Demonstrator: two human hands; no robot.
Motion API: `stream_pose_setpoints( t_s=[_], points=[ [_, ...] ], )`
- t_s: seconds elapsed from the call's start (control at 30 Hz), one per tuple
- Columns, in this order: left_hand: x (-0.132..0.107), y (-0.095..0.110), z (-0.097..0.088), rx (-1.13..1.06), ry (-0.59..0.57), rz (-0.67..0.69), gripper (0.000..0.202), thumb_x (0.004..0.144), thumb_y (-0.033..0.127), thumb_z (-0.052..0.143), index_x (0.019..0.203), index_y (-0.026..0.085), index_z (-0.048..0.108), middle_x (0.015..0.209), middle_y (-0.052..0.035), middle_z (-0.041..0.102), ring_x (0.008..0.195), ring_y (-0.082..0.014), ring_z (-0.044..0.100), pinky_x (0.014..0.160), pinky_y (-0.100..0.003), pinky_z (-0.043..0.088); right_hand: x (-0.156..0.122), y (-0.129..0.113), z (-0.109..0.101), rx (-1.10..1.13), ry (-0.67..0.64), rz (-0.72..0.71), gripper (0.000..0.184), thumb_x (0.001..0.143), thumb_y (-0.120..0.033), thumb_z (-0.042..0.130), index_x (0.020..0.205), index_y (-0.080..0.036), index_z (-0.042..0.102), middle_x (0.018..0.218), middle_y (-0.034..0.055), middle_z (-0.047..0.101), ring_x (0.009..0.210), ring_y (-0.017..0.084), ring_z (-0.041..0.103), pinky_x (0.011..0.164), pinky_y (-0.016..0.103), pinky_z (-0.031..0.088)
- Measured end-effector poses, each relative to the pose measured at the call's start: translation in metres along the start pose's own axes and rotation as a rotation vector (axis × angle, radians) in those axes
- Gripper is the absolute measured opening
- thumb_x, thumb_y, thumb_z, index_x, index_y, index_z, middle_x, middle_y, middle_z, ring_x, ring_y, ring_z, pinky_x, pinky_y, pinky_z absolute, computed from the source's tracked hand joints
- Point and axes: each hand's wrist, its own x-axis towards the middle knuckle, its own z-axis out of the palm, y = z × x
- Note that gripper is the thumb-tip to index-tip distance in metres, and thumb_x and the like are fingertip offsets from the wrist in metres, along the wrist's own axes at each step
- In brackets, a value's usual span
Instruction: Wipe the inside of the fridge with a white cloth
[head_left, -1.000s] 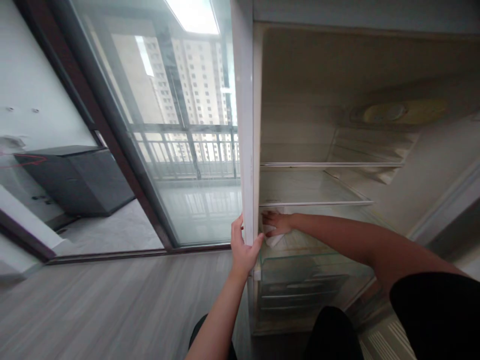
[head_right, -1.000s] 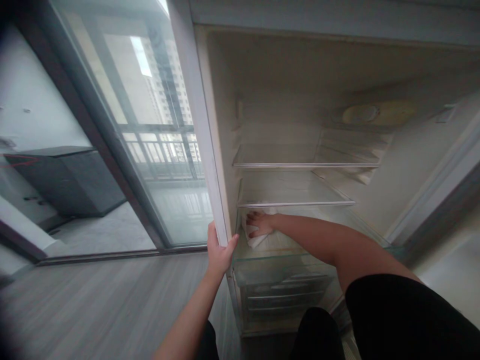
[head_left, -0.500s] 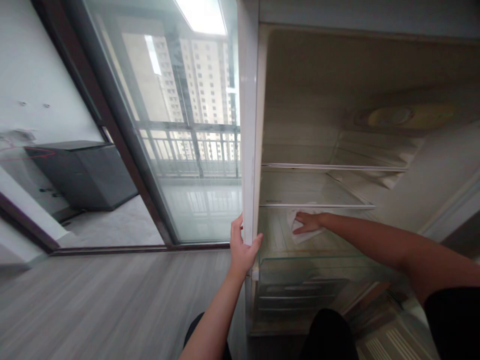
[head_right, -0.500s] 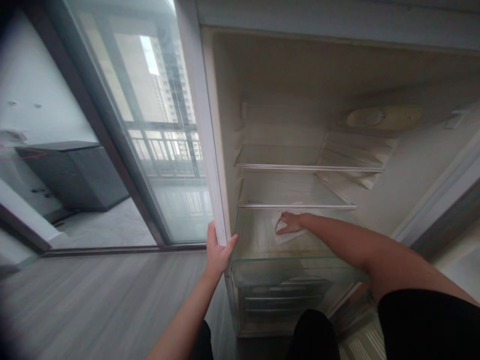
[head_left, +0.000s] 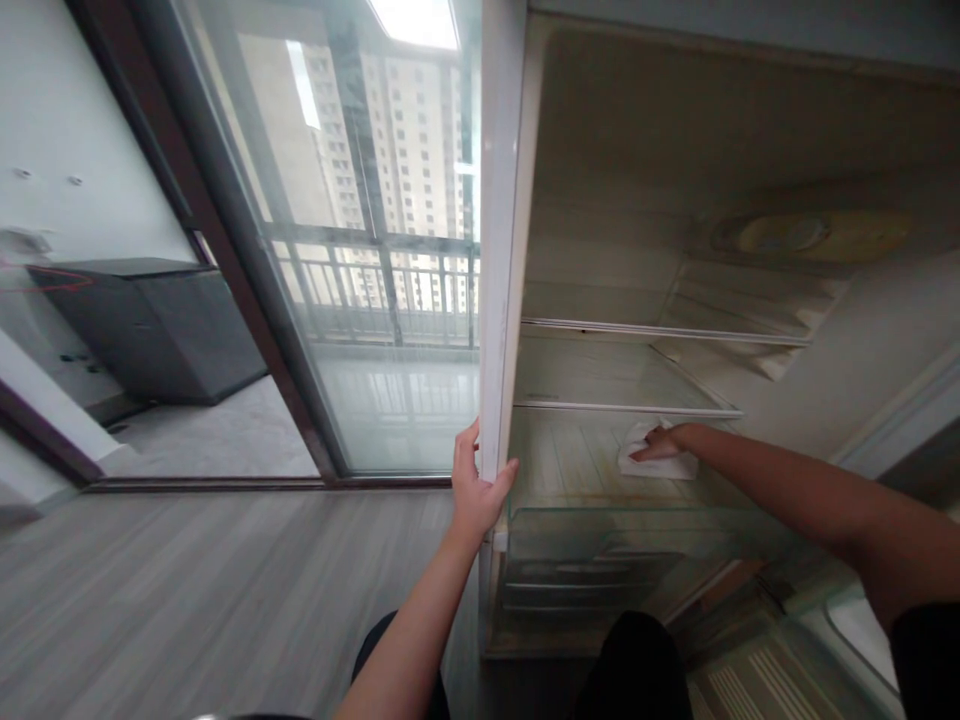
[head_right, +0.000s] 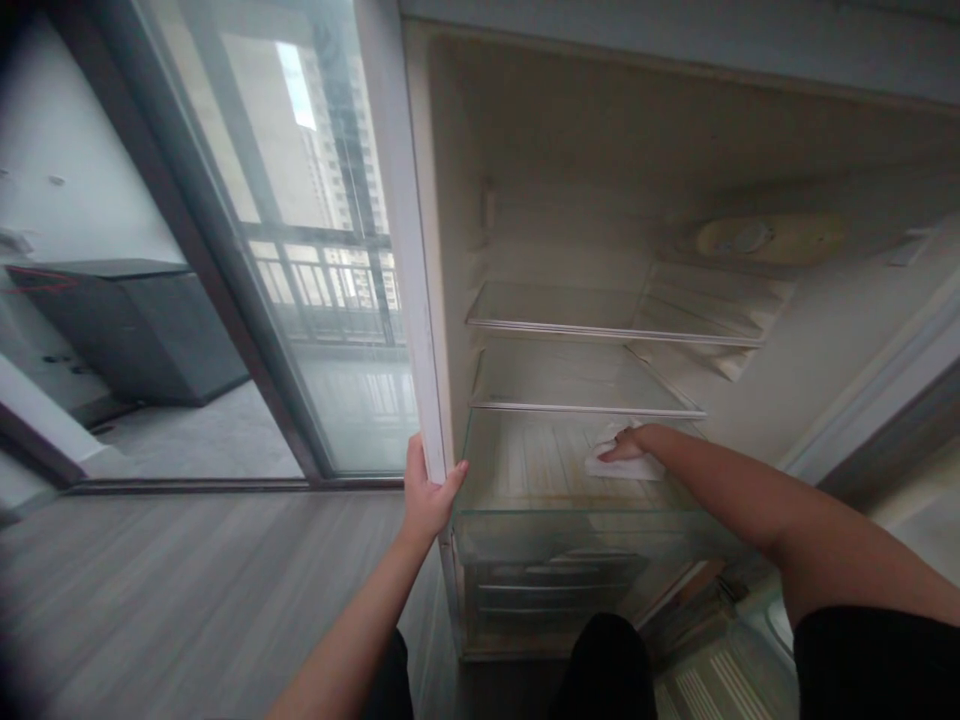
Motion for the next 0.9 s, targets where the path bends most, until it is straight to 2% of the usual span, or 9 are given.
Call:
stream_pose_setpoints(
  t_s=[0.1,0.2,0.37,0.47,0.53,0.6,0.67,0.77,0.9],
  points=[
    [0.0,0.0,0.0,0.003,0.0,-0.005,0.062,0.09,0.05,0.067,0.142,0.022,0.05,0.124,-0.0126,0.063,0.112,-0.0294,0.062,0.093,-0.046,0.054,-0.007,-0.027,-0.001,0.01,-0.084,-0.063,0.092,0.1,-0.067,0.05,0.168,-0.013,0.022,0.171,0.0233,0.009,0.156,0.041,0.022,0.128,0.05,0.023],
    [0.0,0.0,0.001,0.012,0.001,-0.002,0.061,0.091,0.052,0.066,0.142,0.022,0.05,0.124,-0.0125,0.063,0.112,-0.0295,0.062,0.093,-0.046,0.054,-0.007,-0.06,0.004,-0.021,-0.065,-0.214,0.098,0.094,-0.073,0.056,0.168,-0.018,0.023,0.173,0.0177,-0.003,0.158,0.044,0.01,0.13,0.052,0.016],
    [0.0,0.001,0.001,0.002,-0.001,0.012,0.062,0.092,0.053,0.065,0.143,0.022,0.049,0.127,-0.013,0.062,0.114,-0.0293,0.061,0.095,-0.045,0.053,-0.013,-0.137,0.011,-0.151,-0.064,-0.723,0.109,0.078,-0.066,0.078,0.162,-0.01,0.038,0.172,0.0212,-0.004,0.158,0.046,0.0,0.13,0.056,0.012],
    [0.0,0.001,0.0,0.009,0.0,0.014,0.062,0.091,0.052,0.065,0.143,0.022,0.049,0.126,-0.0131,0.062,0.115,-0.0298,0.062,0.095,-0.046,0.054,-0.024,-0.18,0.017,-0.188,-0.002,-1.032,0.105,0.071,-0.06,0.087,0.158,-0.016,0.047,0.171,0.0211,0.01,0.159,0.043,0.004,0.13,0.058,0.007],
    [0.0,0.001,0.0,0.013,0.002,0.015,0.061,0.091,0.051,0.066,0.143,0.022,0.05,0.126,-0.0128,0.063,0.115,-0.0299,0.062,0.095,-0.046,0.054,-0.028,-0.194,0.02,-0.192,0.032,-1.127,0.105,0.068,-0.059,0.089,0.156,-0.017,0.049,0.17,0.0206,0.017,0.159,0.041,0.005,0.131,0.057,0.003],
    [0.0,0.001,0.0,0.01,0.002,0.015,0.061,0.091,0.05,0.066,0.143,0.022,0.05,0.126,-0.0127,0.063,0.115,-0.03,0.062,0.095,-0.047,0.054,-0.028,-0.191,0.02,-0.175,0.015,-1.051,0.117,0.065,-0.06,0.09,0.161,-0.015,0.041,0.171,0.0214,0.011,0.159,0.041,0.001,0.131,0.055,0.002],
    [0.0,0.001,0.0,0.003,-0.002,0.012,0.061,0.091,0.05,0.066,0.143,0.022,0.05,0.127,-0.013,0.063,0.116,-0.0302,0.062,0.095,-0.047,0.054,-0.024,-0.17,0.017,-0.141,-0.033,-0.851,0.136,0.062,-0.066,0.089,0.168,-0.015,0.022,0.172,0.0201,-0.003,0.159,0.043,-0.005,0.131,0.055,0.005],
    [0.0,0.0,0.0,-0.007,-0.002,0.006,0.061,0.091,0.05,0.066,0.143,0.022,0.05,0.127,-0.0132,0.063,0.115,-0.0306,0.062,0.094,-0.047,0.054,-0.017,-0.117,0.01,-0.096,-0.114,-0.502,0.151,0.06,-0.076,0.085,0.168,-0.023,-0.007,0.171,0.0154,-0.016,0.158,0.043,-0.008,0.13,0.056,0.01],
    [0.001,0.0,0.001,-0.027,0.01,0.016,0.061,0.09,0.05,0.067,0.142,0.022,0.051,0.127,-0.0132,0.063,0.116,-0.0303,0.062,0.093,-0.046,0.054,-0.024,-0.041,0.006,0.007,-0.181,-0.132,0.147,0.065,-0.065,0.087,0.166,-0.023,-0.011,0.171,0.0154,-0.018,0.16,0.038,-0.001,0.128,0.053,0.021]
  ],
)
